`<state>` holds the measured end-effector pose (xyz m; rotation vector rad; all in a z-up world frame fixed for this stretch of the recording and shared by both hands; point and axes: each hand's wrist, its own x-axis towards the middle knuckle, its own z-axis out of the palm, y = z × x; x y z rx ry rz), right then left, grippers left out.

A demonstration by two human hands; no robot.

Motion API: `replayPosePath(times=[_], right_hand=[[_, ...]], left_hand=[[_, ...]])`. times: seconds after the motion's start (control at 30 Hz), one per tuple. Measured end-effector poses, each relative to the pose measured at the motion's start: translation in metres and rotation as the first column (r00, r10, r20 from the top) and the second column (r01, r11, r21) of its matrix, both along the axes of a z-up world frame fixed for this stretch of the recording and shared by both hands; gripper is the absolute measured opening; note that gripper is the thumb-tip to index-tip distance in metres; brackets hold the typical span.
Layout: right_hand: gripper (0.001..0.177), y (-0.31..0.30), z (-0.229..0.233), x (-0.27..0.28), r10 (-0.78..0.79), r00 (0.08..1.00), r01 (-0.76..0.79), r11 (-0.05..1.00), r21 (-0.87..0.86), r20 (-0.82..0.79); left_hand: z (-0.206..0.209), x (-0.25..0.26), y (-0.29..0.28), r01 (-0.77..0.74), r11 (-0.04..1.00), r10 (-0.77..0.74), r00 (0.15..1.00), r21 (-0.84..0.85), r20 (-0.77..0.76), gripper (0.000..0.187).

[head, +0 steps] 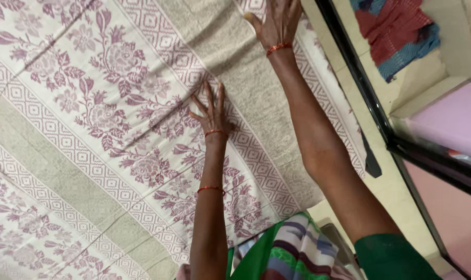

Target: The person folds a patterned pillowcase on a bed, then smooths and adjusts the bedsheet. The person repeatedly folds and unfolds the pillowcase, smoothing the fabric between folds.

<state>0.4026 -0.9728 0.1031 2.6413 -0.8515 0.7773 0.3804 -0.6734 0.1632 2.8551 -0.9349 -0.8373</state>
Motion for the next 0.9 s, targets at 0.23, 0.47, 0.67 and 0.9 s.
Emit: replayPosePath(times=[0.23,0.47,0.67,0.9], right_hand=[[0.069,0.007,0.011,-0.057,-0.090,0.986,0.135,0.921,0.365,-0.138],[0.068,0.024,0.038,-0.094,-0.123,0.961,0.201,0.926,0.319,-0.249],[0.069,0.031,0.043,-0.122,-0.137,0.955,0.225,0.913,0.341,-0.262],[0.060,0.038,0.052,-0.151,-0.154,0.928,0.284,0.882,0.376,-0.339]], left_hand=[[0.001,0.000,-0.007,-0.025,0.997,0.030,0.997,0.071,-0.072,0.156],[0.003,-0.001,-0.013,-0.026,0.995,0.031,0.999,0.099,-0.041,0.157],[0.006,-0.001,-0.014,-0.032,0.994,0.039,0.998,0.106,-0.056,0.159],[0.009,0.002,-0.010,-0.034,0.998,0.039,0.995,0.055,-0.093,0.162]])
